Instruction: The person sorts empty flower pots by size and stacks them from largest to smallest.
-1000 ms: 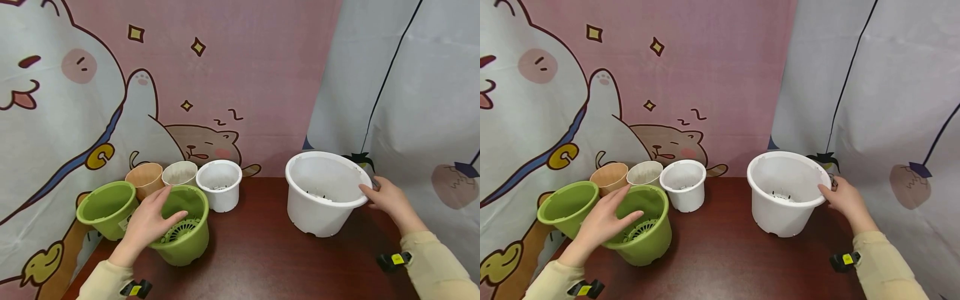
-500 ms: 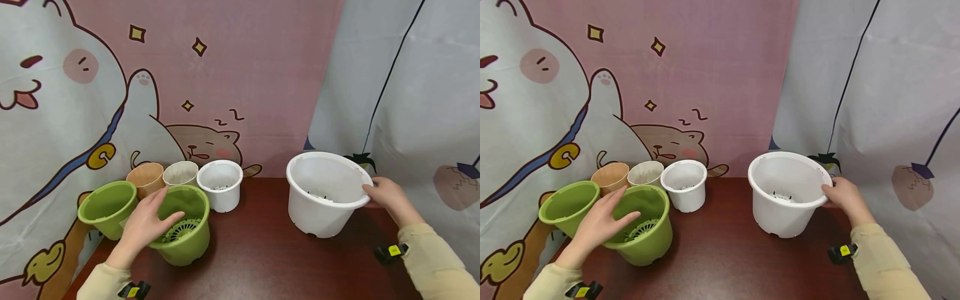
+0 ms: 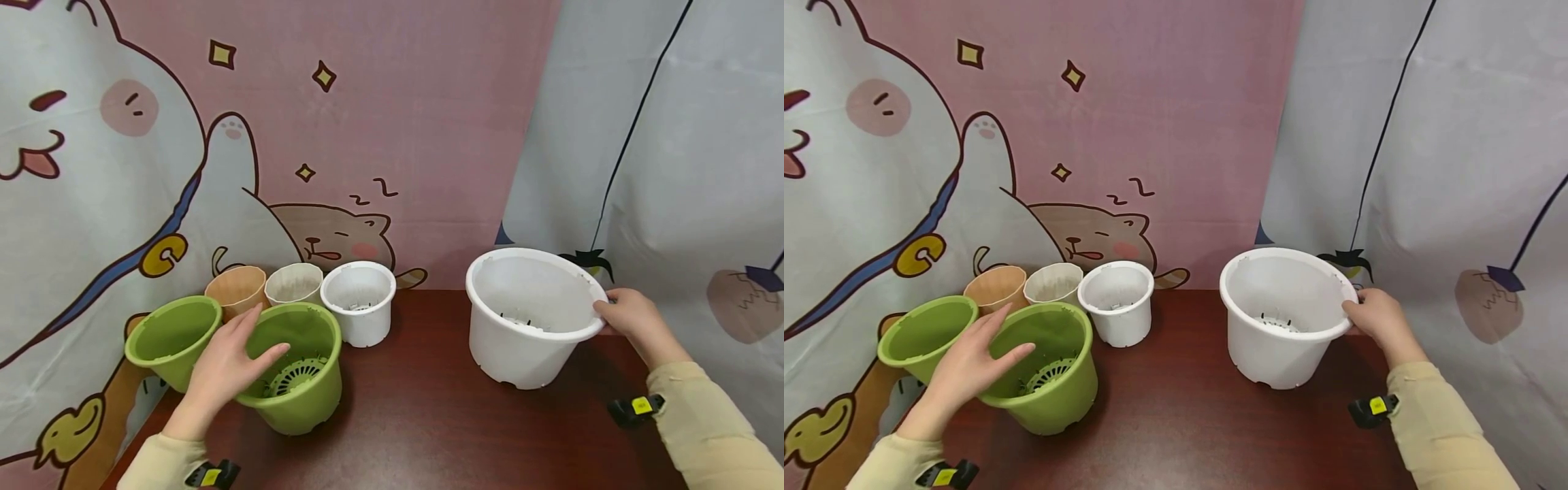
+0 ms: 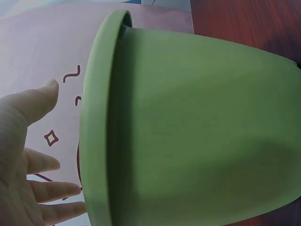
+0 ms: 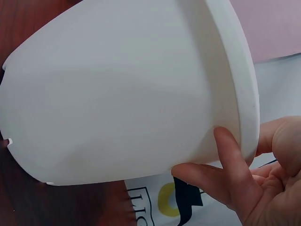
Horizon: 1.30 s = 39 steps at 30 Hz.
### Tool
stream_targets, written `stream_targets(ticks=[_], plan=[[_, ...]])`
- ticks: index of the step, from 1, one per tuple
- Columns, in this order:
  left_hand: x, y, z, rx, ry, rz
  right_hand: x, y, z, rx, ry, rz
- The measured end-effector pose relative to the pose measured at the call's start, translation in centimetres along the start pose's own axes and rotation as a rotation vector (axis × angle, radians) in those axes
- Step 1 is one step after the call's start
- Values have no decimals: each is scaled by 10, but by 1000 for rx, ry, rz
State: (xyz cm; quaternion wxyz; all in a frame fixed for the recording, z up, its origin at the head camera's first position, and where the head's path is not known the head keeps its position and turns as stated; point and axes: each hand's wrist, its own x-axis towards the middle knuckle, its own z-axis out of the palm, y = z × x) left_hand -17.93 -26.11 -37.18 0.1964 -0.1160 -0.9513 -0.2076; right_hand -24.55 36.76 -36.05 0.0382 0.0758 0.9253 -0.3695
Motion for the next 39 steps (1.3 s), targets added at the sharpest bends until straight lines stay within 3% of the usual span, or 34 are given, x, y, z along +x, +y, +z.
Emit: stream_targets(ticks=[9,18,25,39], plan=[[-2,-9,-7,-17,-12,-55,-4,-12,8,34,-30,-65],[-4,-21,-15,-10,-90,-165,-13,-34,28,66,-46,-157],[-4,-30,-17,3,-158,-225,-19,-51,44,78,-62,-169],[-6,-47,-15,-16,-218,-292,-22,-70,73,119,-82,-167]])
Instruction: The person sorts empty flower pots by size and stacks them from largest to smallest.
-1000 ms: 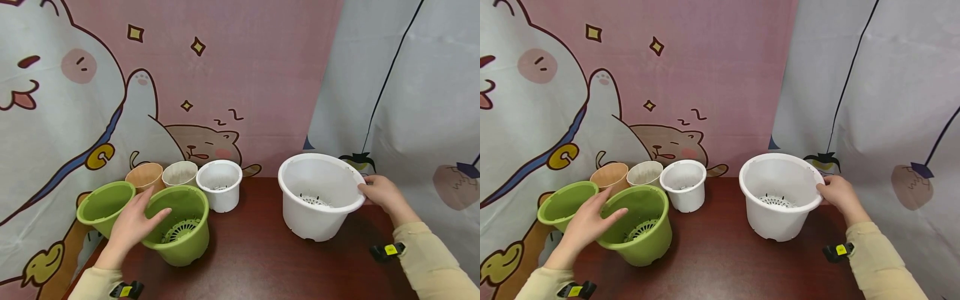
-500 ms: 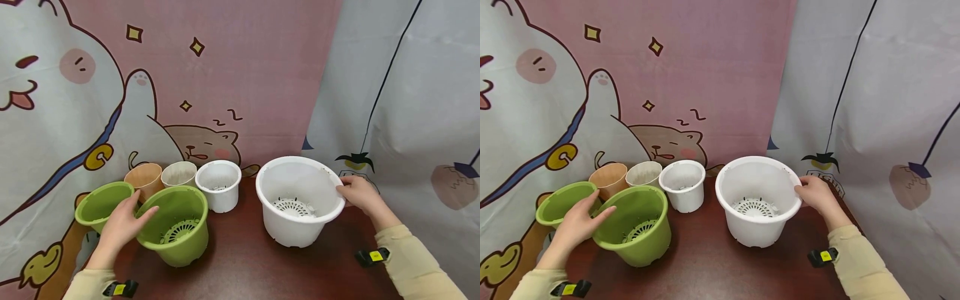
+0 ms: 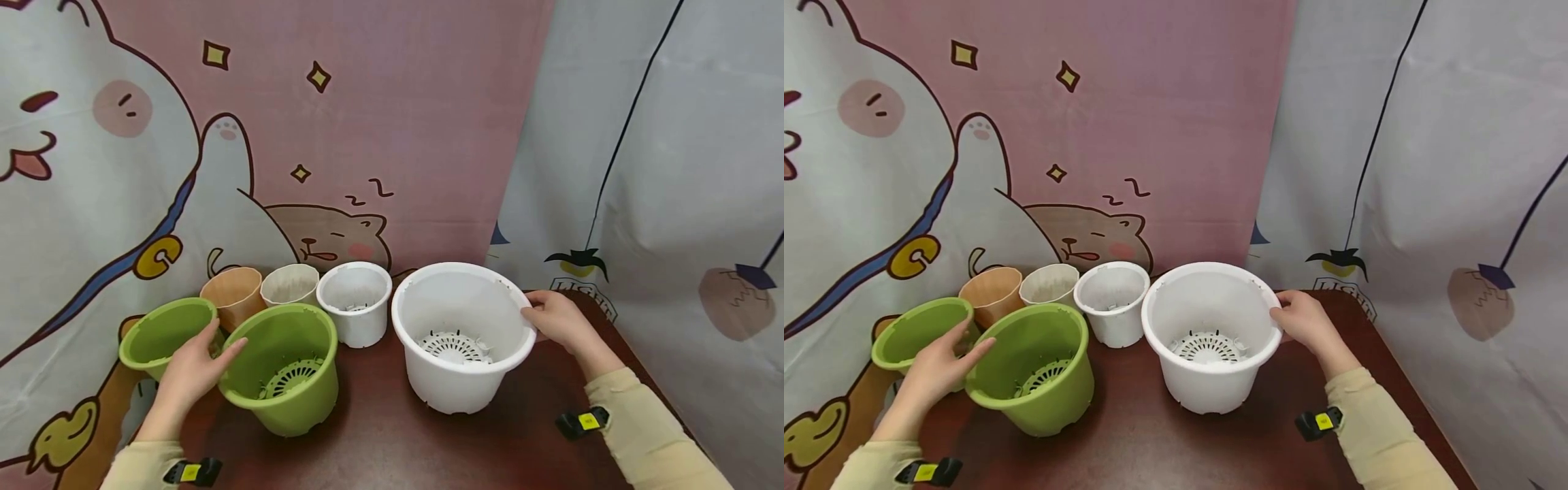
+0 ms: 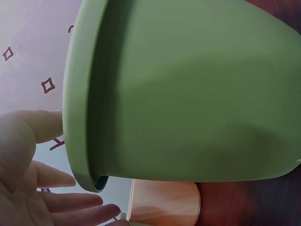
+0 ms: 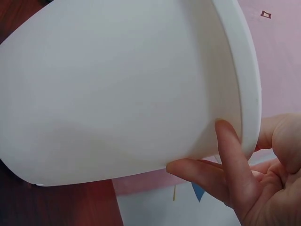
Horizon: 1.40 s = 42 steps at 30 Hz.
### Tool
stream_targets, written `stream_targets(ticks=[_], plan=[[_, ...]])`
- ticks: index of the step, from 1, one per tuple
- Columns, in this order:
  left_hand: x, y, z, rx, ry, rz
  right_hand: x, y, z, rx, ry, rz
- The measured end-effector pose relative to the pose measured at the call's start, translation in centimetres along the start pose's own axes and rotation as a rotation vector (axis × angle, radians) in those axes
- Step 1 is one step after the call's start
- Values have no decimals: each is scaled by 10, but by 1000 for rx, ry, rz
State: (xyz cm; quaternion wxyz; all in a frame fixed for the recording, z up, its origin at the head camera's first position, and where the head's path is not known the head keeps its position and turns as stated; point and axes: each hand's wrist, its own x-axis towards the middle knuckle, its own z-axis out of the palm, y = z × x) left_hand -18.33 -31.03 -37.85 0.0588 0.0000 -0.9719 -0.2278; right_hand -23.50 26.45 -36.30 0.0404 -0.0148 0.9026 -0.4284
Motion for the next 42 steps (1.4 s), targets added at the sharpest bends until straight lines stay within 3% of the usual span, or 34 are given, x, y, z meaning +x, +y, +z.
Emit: stream_targets(ticks=[11,20,25,36,42], plan=[[2,-5,2,-13,-28,-42,1,-11,16,30,-21,-11],[5,-8,1,-5,-96,-77,4,-15,29,41,-19,-22],[7,-9,2,-11,-114,-64,8,-18,34,52,-22,-21],[8,-7,4,-144,-161,-87,8,-19,34,80,-48,-11],[10,-5,4,-158,-173,-89,6,-20,32,102,-71,-9]])
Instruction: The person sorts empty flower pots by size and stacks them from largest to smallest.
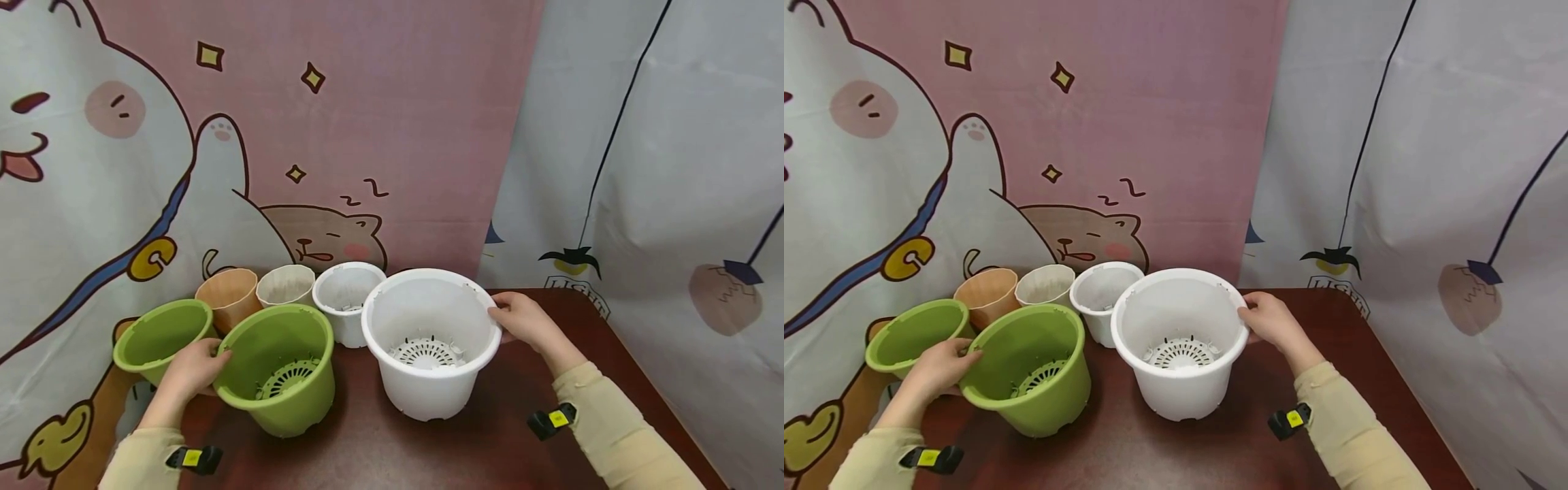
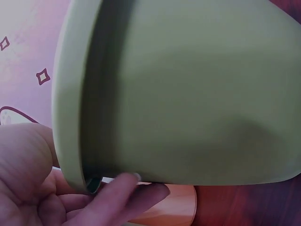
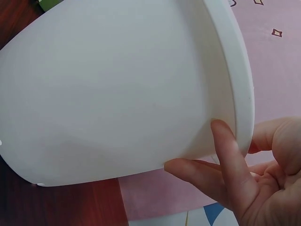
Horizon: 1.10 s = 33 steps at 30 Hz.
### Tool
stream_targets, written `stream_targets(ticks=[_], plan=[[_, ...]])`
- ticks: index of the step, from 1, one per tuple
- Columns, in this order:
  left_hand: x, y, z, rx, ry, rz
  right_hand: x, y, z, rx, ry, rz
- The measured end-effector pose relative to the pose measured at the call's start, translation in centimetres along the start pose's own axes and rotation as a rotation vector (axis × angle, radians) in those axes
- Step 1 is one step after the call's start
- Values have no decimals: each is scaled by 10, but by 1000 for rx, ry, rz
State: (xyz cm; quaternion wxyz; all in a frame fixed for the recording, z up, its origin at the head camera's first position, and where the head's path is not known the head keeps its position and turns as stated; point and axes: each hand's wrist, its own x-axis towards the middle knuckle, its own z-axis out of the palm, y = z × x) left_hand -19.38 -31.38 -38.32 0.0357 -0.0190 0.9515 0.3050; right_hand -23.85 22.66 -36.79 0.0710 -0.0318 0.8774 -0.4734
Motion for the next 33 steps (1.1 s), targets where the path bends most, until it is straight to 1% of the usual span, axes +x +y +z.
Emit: stream_targets(ticks=[11,18,25,33], plan=[[0,3,-2,-27,-5,-23,-1,1,0,21,-13,3],[-1,5,-3,-29,5,-17,-3,3,-1,48,-29,-9],[-2,4,-2,-57,2,-17,-3,3,-2,66,-42,-11],[-5,6,-6,-60,13,-3,-3,4,-2,76,-43,-6]])
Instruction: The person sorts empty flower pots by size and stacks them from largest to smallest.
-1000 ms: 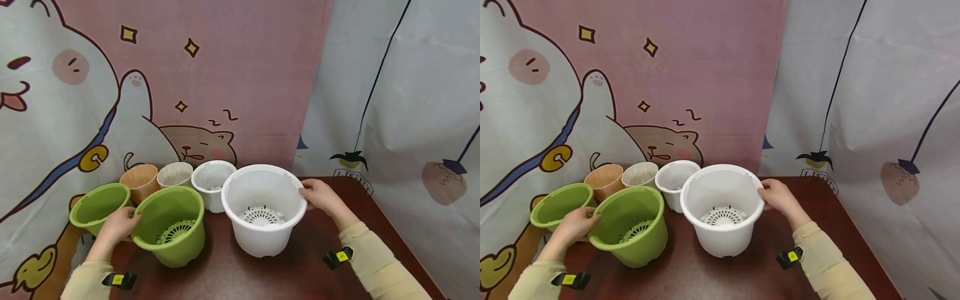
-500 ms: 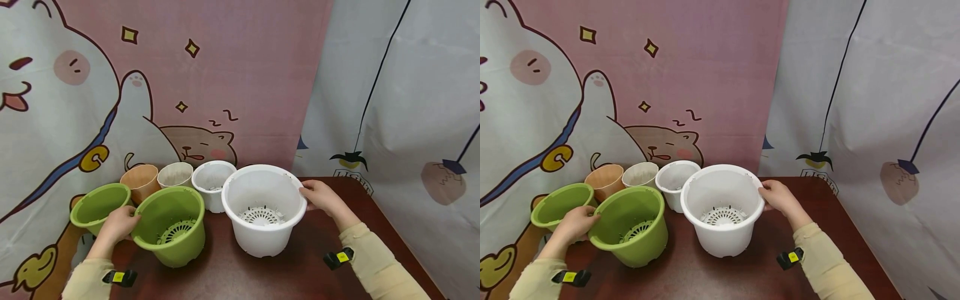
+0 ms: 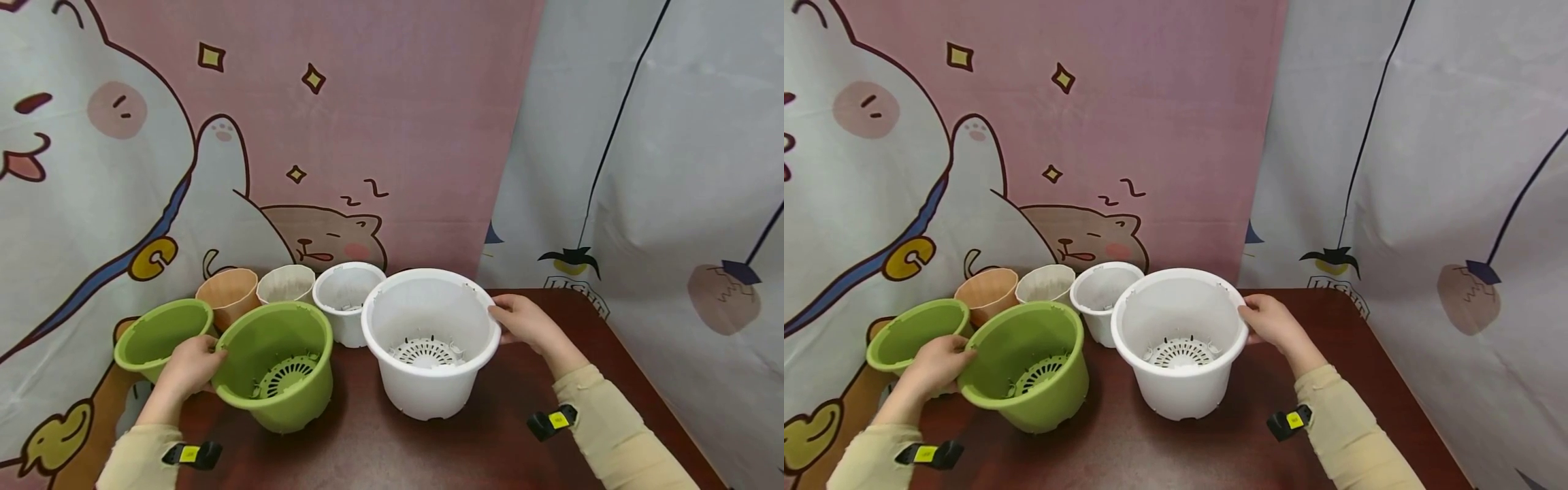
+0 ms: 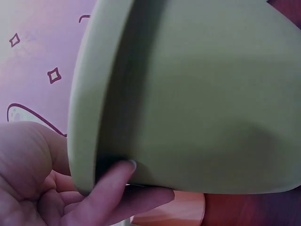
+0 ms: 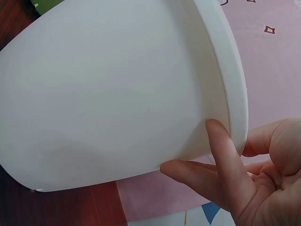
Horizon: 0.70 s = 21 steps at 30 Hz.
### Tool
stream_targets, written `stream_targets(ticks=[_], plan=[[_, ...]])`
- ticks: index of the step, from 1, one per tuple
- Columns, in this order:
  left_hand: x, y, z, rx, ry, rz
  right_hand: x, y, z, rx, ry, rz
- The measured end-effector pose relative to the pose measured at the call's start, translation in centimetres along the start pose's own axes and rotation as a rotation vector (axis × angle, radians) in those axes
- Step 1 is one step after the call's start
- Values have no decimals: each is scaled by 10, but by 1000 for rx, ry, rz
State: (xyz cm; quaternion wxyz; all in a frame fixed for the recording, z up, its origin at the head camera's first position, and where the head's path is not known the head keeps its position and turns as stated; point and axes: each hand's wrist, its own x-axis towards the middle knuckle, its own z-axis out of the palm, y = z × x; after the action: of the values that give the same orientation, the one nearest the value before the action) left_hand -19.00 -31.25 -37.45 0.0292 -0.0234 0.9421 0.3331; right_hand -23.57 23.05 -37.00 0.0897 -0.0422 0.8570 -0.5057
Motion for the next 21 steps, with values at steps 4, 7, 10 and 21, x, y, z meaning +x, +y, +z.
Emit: stream_targets(ticks=[4,7,10,21], plan=[[-1,3,-5,0,3,2,1,1,0,5,5,10],[-2,6,-10,-9,-1,0,2,2,-1,6,6,10],[-3,8,-14,-20,-4,3,2,2,-1,8,2,6],[-8,21,-33,-62,18,43,0,1,-1,22,1,19]])
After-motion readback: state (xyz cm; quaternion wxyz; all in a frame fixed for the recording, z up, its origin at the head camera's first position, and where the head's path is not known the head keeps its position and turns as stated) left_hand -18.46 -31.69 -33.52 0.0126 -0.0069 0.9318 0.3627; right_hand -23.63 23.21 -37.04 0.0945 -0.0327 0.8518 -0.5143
